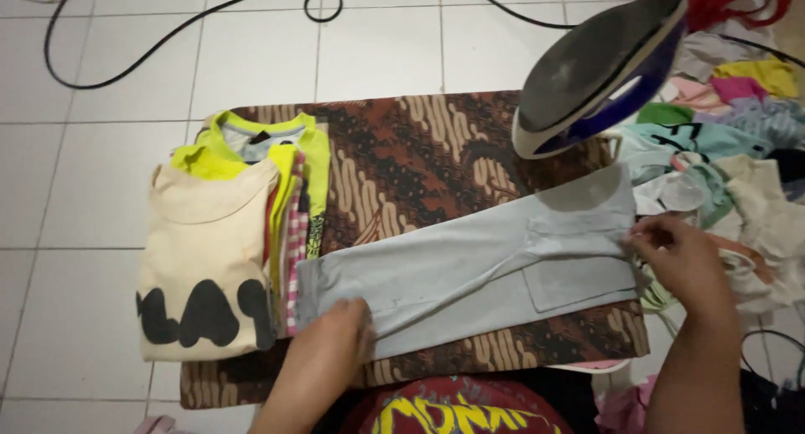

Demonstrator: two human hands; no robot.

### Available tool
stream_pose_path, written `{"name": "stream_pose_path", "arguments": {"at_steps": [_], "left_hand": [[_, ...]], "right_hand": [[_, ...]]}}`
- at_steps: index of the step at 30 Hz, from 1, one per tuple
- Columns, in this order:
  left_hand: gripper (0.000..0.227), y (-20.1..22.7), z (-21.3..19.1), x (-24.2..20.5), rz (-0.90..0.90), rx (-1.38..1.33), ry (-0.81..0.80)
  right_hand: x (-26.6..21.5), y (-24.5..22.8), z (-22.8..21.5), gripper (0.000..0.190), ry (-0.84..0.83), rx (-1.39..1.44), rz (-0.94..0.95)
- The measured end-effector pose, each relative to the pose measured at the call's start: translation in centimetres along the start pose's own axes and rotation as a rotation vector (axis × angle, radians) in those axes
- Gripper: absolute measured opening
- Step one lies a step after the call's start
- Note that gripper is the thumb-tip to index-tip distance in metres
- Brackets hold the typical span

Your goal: Ironing a grey t-shirt on a small board and then folding it neatly.

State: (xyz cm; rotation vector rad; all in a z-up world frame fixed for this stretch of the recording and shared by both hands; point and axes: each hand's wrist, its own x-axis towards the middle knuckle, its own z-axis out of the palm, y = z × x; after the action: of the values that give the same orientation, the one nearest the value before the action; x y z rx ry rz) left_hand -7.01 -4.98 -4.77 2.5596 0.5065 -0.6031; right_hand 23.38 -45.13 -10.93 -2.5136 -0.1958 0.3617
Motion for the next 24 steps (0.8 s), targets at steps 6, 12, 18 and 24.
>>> {"name": "stream_pose_path", "arguments": {"at_steps": [6, 12, 18, 24], "left_hand": [[0.053, -0.9, -1.1, 2.7, -0.164, 0.102, 0.435], [0.011, -2.1, -0.8, 4.5, -0.325, 0.110, 0.419], [0.051, 2.7, -1.1, 4.6, -0.181, 0.004, 0.330], [0.052, 12.6, 1.0, 9.6, 0.467, -0.285, 0.285]], "right_hand": [[6.2, 1.2, 1.3, 0.024, 0.210, 0.141, -0.178], [9.6, 0.6, 2.4, 0.011, 0.207, 0.045, -0.162], [3.9, -1.4, 0.6, 0.025, 0.306, 0.010, -0.124], [-1.4, -4.3, 0.9, 0.034, 0.021, -0.032, 0.228]]}}
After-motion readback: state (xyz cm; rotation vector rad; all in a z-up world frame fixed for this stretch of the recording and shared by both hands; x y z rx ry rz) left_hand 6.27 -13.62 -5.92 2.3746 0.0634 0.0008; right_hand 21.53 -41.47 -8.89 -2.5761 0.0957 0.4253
